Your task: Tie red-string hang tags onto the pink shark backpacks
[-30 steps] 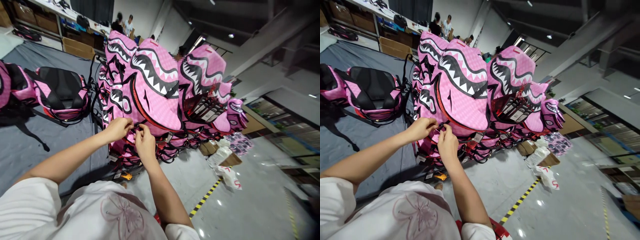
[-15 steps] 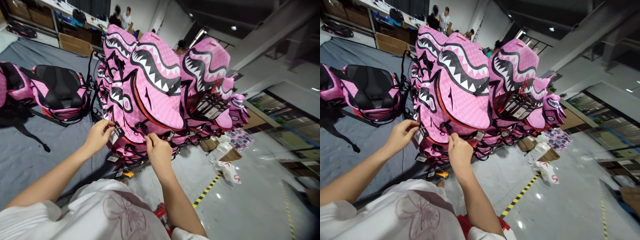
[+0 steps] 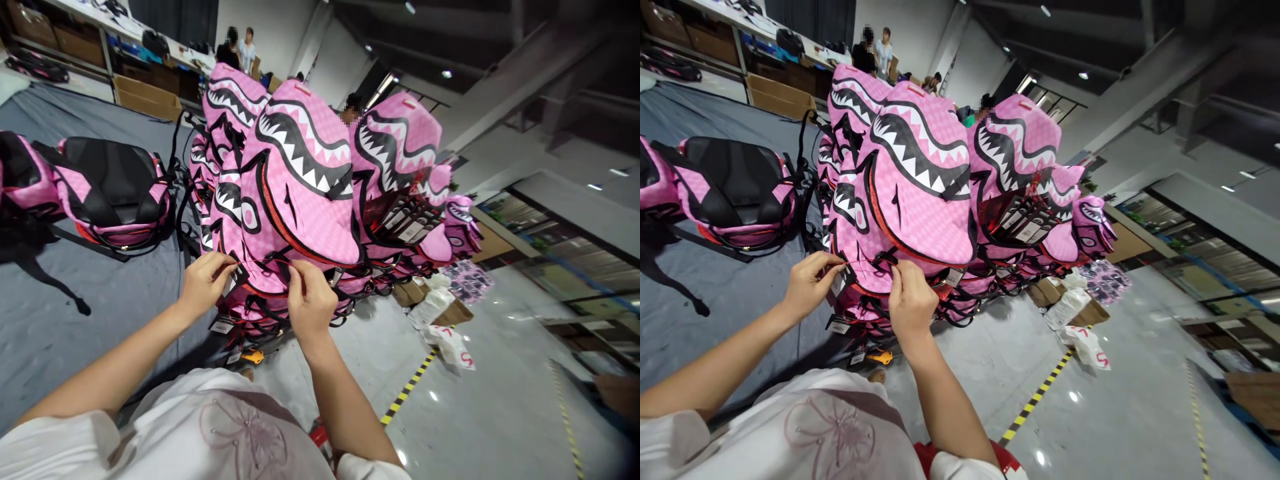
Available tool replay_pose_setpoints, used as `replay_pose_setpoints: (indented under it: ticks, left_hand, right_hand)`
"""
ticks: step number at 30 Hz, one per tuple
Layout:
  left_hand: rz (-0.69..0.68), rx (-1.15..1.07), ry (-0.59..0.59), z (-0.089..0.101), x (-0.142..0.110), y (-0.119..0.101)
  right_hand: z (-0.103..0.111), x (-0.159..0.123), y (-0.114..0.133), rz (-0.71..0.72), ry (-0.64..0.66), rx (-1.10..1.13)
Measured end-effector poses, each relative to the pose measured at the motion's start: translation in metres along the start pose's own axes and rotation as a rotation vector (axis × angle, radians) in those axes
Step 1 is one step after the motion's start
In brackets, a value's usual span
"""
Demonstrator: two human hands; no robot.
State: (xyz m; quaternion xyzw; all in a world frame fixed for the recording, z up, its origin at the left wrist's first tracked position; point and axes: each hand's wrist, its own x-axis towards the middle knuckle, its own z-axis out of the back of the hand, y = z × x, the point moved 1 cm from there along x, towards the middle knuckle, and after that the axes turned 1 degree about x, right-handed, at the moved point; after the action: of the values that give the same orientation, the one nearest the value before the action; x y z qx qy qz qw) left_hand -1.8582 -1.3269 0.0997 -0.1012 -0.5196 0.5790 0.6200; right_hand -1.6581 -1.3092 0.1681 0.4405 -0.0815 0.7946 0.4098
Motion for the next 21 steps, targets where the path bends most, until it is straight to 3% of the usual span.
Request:
replay_pose_setpoints:
  ticks: [3, 6, 8, 12, 15, 18, 21]
  left_hand:
    - [-0.122, -0.052, -0.066, 0.0, 0.009, -0.005]
    - [-0.267, -0.156, -0.106, 0.0, 0.022, -0.017]
    - [-0.264, -0.276, -0.056, -0.003, 0.03, -0.026]
    - [-0.12, -0.558, 0.153, -0.014, 0.041, -0.033]
    - [-0.067, -0.61, 0.243, -0.019, 0.043, -0.029]
    - [-0.117, -0.52, 0.275, -0.016, 0.042, -0.023]
    - [-0.229, -0.416, 0.27, -0.01, 0.041, -0.021]
  right_hand:
    - [-0.009, 0.006, 0.001, 0.143, -0.088, 0.149]
    - [-0.017, 0.011, 0.003, 0.15, -0.03, 0.337]
    - [-0.021, 0.014, 0.002, 0.026, 0.067, 0.497]
    - [-0.025, 0.016, -0.005, -0.347, 0.281, 0.859]
    - [-0.022, 0.019, -0.011, -0.475, 0.385, 0.997]
    - [-0.013, 0.024, -0.014, -0.437, 0.499, 0.96]
    - [-0.004, 0.032, -0.014, -0.25, 0.62, 0.824]
